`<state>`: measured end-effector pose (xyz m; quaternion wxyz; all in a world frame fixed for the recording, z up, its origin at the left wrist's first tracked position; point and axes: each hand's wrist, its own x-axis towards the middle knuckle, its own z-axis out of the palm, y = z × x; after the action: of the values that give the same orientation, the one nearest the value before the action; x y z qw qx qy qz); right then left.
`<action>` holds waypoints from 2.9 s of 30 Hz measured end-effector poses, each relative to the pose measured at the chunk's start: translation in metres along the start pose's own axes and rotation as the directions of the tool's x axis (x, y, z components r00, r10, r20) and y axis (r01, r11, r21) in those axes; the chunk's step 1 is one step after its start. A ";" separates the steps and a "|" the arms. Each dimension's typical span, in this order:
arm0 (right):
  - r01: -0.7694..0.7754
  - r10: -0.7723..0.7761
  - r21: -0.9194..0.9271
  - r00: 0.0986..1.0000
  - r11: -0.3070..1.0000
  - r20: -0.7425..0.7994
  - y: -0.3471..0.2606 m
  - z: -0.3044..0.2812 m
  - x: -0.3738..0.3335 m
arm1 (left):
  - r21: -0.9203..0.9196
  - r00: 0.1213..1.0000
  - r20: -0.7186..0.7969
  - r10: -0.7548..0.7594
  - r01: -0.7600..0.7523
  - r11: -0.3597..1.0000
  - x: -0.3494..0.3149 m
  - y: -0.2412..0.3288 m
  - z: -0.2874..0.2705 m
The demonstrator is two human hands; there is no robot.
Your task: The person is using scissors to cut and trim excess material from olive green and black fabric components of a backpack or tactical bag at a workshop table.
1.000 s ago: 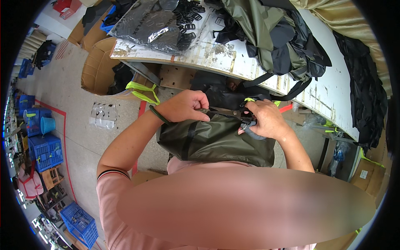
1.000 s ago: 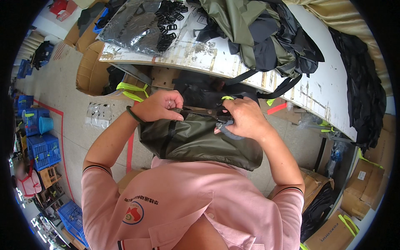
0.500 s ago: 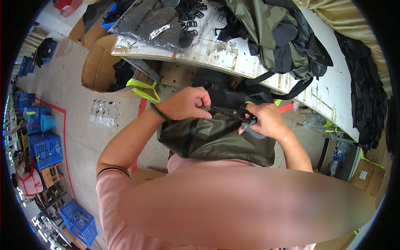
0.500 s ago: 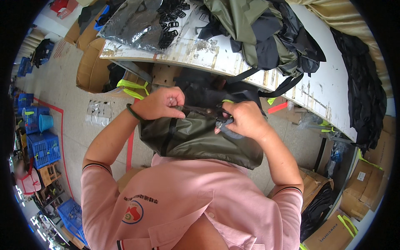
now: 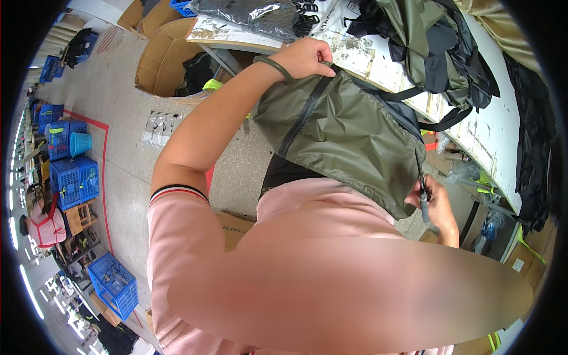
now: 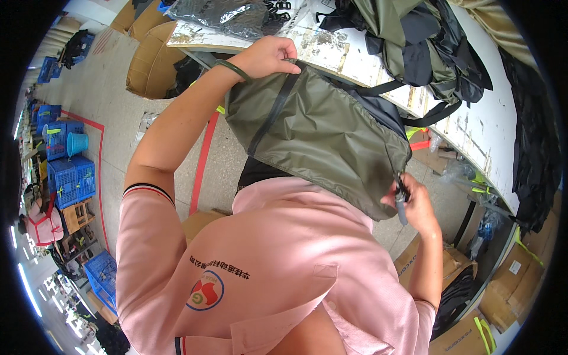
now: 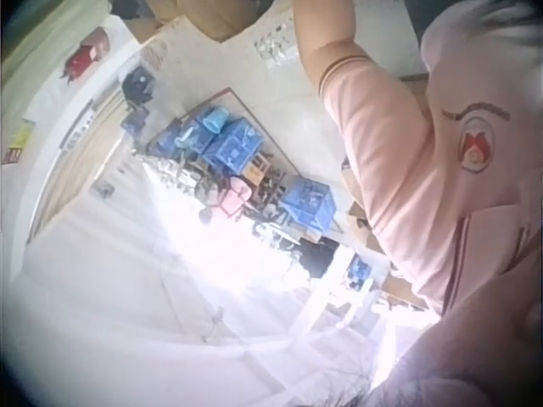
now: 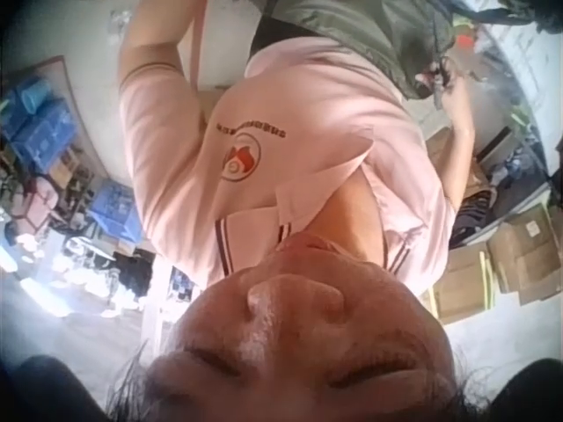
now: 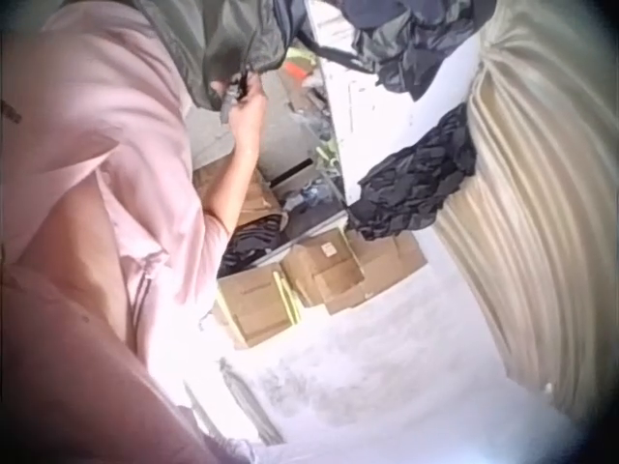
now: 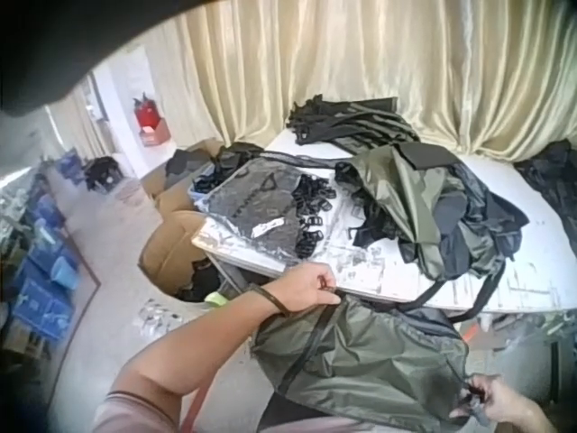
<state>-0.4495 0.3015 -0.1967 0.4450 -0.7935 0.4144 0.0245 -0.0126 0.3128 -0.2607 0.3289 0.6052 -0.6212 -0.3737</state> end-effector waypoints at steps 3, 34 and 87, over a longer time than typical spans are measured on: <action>-0.135 0.133 0.243 0.991 0.961 0.026 0.014 0.012 -0.022 | 0.055 0.999 0.015 0.029 -0.030 0.998 0.000 0.010 0.003; -0.021 0.070 0.309 0.987 0.951 -0.148 0.059 0.048 -0.046 | -0.394 0.677 0.736 -0.023 0.455 0.799 -0.045 0.065 0.212; 0.665 -0.104 0.274 0.469 0.695 -0.877 -0.044 -0.120 -0.053 | 0.690 0.776 -0.413 0.476 -0.074 0.720 0.149 0.068 -0.058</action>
<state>-0.4940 0.2596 -0.0725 0.4174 -0.6085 0.3509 -0.5765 -0.0041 0.1590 -0.1796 0.3255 0.6570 -0.6705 0.1134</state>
